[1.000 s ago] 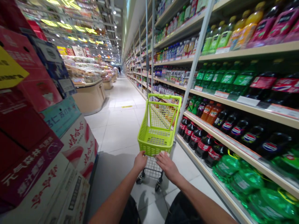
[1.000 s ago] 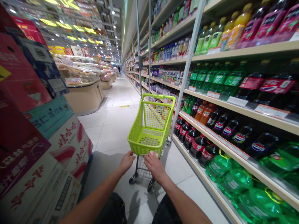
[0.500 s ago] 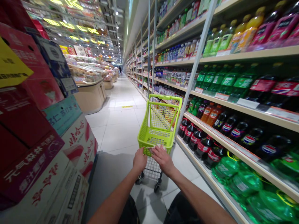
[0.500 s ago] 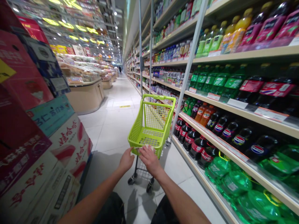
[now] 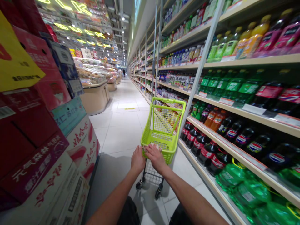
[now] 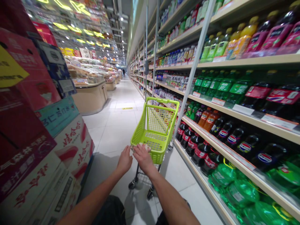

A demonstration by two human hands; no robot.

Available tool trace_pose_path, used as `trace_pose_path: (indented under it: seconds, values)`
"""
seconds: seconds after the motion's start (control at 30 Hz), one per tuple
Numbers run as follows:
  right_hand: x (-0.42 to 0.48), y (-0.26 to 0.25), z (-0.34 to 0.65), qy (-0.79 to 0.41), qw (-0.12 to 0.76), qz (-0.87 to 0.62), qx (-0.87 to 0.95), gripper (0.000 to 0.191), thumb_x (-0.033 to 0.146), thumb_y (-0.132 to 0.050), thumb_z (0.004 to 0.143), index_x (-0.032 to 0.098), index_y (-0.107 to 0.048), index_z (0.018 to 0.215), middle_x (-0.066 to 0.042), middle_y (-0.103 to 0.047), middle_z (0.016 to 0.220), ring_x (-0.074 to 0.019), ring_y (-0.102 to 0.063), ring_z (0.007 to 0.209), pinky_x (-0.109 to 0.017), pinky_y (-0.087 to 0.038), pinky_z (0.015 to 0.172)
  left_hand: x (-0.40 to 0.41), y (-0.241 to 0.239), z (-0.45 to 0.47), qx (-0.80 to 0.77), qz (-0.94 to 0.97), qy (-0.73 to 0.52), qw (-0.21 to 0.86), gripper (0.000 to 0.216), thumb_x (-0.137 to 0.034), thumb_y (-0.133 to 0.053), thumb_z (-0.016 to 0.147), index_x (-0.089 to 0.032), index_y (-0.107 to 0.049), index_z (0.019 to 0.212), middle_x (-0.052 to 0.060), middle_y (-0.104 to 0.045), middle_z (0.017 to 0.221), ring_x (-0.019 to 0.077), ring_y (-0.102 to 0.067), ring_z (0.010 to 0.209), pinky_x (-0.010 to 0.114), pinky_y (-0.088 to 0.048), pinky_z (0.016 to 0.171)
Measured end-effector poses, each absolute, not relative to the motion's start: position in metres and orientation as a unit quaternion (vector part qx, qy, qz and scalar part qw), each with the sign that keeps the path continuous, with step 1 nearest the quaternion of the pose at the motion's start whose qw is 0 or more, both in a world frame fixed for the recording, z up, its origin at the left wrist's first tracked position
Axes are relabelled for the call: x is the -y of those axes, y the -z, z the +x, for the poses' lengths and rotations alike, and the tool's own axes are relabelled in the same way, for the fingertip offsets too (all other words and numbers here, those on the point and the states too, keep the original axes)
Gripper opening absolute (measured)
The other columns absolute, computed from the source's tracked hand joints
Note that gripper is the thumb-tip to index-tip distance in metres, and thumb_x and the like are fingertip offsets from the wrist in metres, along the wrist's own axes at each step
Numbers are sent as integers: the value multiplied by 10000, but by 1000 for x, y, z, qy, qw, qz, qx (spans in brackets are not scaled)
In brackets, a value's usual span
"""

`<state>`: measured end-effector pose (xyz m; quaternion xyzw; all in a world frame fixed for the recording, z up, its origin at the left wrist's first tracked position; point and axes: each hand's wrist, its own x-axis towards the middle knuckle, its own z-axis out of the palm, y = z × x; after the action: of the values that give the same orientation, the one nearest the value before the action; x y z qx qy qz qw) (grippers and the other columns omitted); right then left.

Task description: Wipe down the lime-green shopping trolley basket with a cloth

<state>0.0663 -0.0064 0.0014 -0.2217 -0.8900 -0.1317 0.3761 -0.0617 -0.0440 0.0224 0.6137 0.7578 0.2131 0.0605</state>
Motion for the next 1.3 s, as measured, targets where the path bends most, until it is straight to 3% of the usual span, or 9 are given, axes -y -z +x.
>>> trace_pose_path:
  seconds: [0.2,0.4,0.53,0.73,0.93,1.07,1.3]
  values:
    - [-7,-9,56,95,363,-329,867,350,98,-386,849,181,-533,1156,-98,-530,1220,-200,-409,1201,-424,-359,981,29,-42,-69,-706,688,-166,20,537,-49,-289,758,-115,-339,1288,121,-305,1402,206,-254,1296,416,-259,1036]
    - [-15,-1,139,71,309,-391,864,368,104,-353,848,226,-571,1118,-78,-579,1160,-202,-491,1121,-420,-412,929,20,-49,-70,-619,781,-63,58,532,-73,-320,750,-216,-381,1259,84,-378,1367,216,-270,1289,556,-184,1017]
    - [-6,10,178,73,368,-400,837,444,73,-326,830,241,-504,1200,-67,-495,1263,-188,-394,1212,-429,-359,984,29,-40,-62,-633,765,-96,72,562,-97,-351,740,-226,-338,1287,83,-335,1392,218,-207,1313,557,-168,1020]
    - [20,29,101,45,432,-338,835,579,-8,-297,784,212,-350,1317,-100,-420,1324,-177,-295,1272,-422,-343,1007,45,-39,-51,-619,774,-114,71,575,-93,-373,712,-226,-359,1271,75,-330,1395,219,-202,1313,573,-137,1023]
    - [29,28,167,94,423,-329,839,533,23,-331,815,260,-389,1290,-69,-442,1310,-208,-317,1262,-494,-338,1002,51,-32,-54,-608,780,-140,53,606,-61,-356,697,-248,-351,1273,60,-329,1398,205,-237,1299,572,-94,1025]
    - [33,28,201,118,432,-394,803,572,-2,-272,800,243,-356,1310,-76,-380,1354,-211,-292,1275,-503,-320,1010,52,-33,-44,-627,763,-148,52,598,-61,-364,688,-237,-371,1260,80,-355,1378,226,-240,1294,555,-146,1010]
    - [23,33,174,128,425,-383,810,588,-7,-279,786,230,-336,1321,-98,-381,1342,-229,-249,1290,-545,-256,1020,56,-49,-21,-606,783,-138,21,428,-156,-421,706,-197,-482,1127,114,-517,1165,262,-405,1139,485,-266,942]
